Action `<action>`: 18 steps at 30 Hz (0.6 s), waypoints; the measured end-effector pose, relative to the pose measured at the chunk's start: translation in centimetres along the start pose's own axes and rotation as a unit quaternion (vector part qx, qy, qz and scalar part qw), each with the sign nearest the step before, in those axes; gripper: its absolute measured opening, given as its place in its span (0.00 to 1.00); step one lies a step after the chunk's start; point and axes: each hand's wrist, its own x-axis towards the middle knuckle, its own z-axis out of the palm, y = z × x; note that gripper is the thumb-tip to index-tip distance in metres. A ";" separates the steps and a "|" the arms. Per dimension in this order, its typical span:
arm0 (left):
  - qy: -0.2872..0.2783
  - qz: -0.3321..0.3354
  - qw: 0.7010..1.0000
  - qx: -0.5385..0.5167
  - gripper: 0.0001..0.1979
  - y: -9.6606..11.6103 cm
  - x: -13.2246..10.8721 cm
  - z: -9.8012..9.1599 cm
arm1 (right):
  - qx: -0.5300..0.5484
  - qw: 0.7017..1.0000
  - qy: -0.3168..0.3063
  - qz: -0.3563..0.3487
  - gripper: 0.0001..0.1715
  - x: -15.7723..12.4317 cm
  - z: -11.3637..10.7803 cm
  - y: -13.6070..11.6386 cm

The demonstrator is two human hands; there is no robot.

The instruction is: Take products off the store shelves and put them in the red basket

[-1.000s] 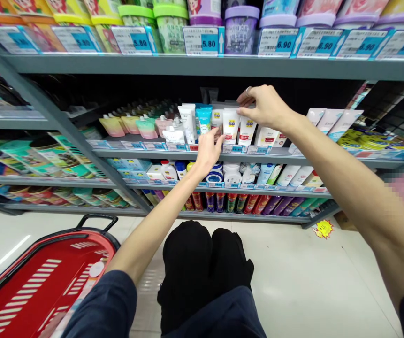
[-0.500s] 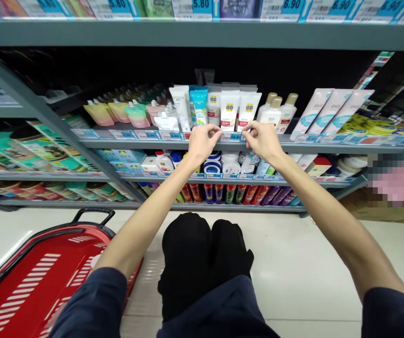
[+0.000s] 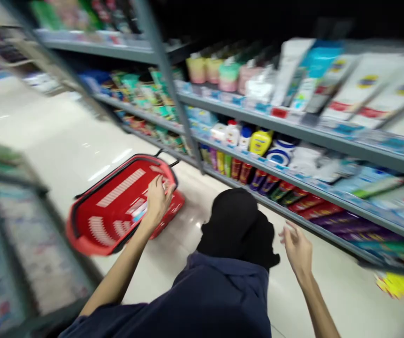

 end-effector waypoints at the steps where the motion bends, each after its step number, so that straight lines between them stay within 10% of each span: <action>1: -0.050 -0.064 0.995 0.053 0.25 -4.1 -3.0 -0.5 | 0.011 0.998 -0.021 0.056 0.33 -2.1 1.4 2.9; 3: -0.093 -0.132 0.983 0.089 0.28 -9.6 -8.0 -1.4 | 0.045 0.989 -0.020 0.140 0.39 -5.8 3.8 7.4; 6: -0.115 -0.177 0.973 0.095 0.30 -12.5 -11.4 -1.7 | 0.024 0.983 -0.012 0.179 0.40 -9.8 6.4 10.3; 18: -0.230 -0.144 0.962 0.007 0.26 -6.4 -17.4 0.5 | -0.026 0.992 -0.027 0.119 0.20 -8.8 7.7 11.4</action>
